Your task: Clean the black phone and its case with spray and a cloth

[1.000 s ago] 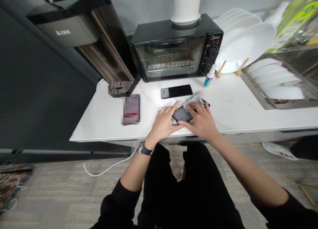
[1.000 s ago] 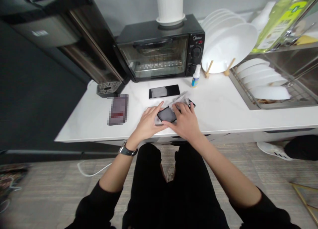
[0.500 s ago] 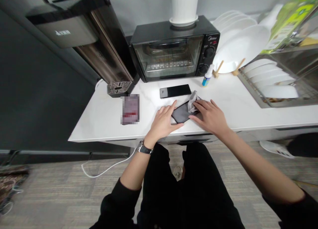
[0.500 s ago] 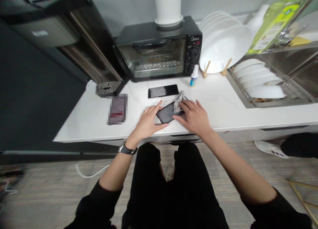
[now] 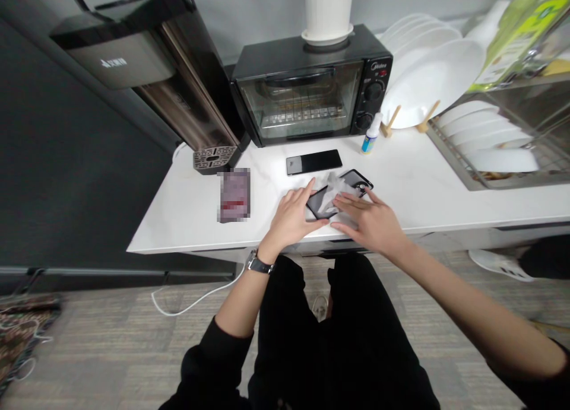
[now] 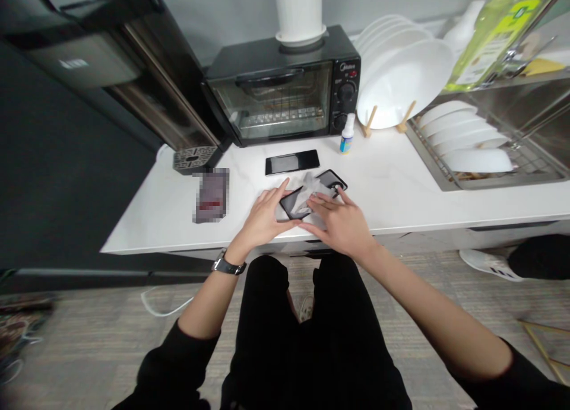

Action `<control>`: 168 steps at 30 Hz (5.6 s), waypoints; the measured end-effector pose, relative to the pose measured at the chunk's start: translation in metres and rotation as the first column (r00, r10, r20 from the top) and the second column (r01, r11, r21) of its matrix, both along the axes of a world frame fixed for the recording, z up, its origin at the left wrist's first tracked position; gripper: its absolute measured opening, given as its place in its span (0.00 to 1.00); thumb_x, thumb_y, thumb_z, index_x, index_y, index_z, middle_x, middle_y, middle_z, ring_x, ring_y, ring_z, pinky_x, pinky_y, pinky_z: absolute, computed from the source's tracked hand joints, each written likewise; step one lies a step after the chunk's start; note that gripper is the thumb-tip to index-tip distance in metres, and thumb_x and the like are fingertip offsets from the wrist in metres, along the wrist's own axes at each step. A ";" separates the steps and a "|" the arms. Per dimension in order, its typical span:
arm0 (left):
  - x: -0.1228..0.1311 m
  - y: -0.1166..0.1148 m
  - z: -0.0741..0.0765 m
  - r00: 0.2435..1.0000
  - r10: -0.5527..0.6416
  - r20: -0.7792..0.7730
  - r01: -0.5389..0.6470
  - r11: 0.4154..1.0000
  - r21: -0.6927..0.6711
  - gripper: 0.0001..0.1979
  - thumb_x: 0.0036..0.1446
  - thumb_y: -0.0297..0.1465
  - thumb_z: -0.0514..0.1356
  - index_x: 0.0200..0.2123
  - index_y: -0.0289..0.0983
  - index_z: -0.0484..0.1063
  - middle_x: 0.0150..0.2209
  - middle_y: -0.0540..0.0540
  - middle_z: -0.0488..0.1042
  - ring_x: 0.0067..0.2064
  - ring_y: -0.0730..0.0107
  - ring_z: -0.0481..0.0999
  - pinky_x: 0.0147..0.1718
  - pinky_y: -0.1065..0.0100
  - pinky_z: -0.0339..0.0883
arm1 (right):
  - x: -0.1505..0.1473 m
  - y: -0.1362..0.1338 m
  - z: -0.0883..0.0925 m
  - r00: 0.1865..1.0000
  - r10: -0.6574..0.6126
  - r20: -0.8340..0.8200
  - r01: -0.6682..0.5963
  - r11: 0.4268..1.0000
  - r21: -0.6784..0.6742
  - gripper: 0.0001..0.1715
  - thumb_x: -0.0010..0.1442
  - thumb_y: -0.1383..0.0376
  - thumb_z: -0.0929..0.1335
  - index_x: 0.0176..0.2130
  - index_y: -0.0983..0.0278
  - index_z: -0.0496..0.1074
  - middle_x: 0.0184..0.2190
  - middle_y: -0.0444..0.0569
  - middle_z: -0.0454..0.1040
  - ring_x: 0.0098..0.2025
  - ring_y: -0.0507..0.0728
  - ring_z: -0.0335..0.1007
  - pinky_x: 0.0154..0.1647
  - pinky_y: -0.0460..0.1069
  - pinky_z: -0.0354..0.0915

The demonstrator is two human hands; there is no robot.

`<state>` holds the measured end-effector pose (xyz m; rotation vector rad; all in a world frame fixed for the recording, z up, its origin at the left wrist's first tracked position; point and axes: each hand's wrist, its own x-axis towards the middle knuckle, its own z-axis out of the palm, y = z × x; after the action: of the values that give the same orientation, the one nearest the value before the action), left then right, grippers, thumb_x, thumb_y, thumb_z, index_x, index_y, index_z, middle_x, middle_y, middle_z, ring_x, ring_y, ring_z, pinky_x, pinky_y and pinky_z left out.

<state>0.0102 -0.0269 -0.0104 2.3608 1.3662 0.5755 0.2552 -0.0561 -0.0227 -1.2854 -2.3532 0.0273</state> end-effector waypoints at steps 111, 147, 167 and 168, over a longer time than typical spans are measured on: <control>0.000 0.000 0.002 0.998 -0.049 -0.026 0.049 0.999 -0.008 0.53 0.60 0.46 0.70 0.79 0.46 0.45 0.68 0.43 0.72 0.61 0.46 0.70 0.63 0.50 0.62 | -0.011 0.020 0.000 0.973 -0.233 0.003 0.233 0.972 0.039 0.46 0.72 0.38 0.61 0.64 0.74 0.73 0.64 0.69 0.75 0.67 0.74 0.73 0.71 0.72 0.61; 0.000 0.000 0.002 0.998 -0.053 -0.019 0.052 0.998 -0.028 0.53 0.60 0.45 0.69 0.80 0.44 0.43 0.68 0.42 0.72 0.61 0.46 0.70 0.63 0.49 0.61 | -0.024 0.014 -0.003 0.982 -0.185 -0.030 0.186 0.981 0.050 0.47 0.71 0.38 0.62 0.62 0.76 0.75 0.62 0.66 0.77 0.67 0.73 0.73 0.73 0.69 0.61; -0.002 0.002 0.003 0.997 -0.064 -0.050 0.062 0.997 -0.039 0.53 0.59 0.39 0.69 0.79 0.40 0.45 0.66 0.38 0.72 0.61 0.45 0.71 0.62 0.51 0.64 | -0.070 -0.017 -0.006 0.989 -0.086 -0.120 0.087 0.996 0.006 0.44 0.72 0.40 0.63 0.62 0.75 0.75 0.62 0.67 0.78 0.67 0.71 0.73 0.75 0.68 0.58; -0.002 0.002 0.003 0.996 -0.069 -0.063 0.066 0.997 -0.042 0.53 0.59 0.39 0.69 0.80 0.39 0.44 0.67 0.38 0.72 0.60 0.45 0.71 0.61 0.51 0.65 | -0.075 -0.024 -0.006 0.991 -0.047 -0.129 0.048 0.999 0.001 0.45 0.72 0.39 0.63 0.62 0.75 0.75 0.61 0.66 0.78 0.66 0.70 0.74 0.75 0.68 0.58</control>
<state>0.0079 -0.0254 -0.0079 2.4026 1.3070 0.4523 0.1797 -0.0805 -0.0283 -1.2974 -2.2122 0.0883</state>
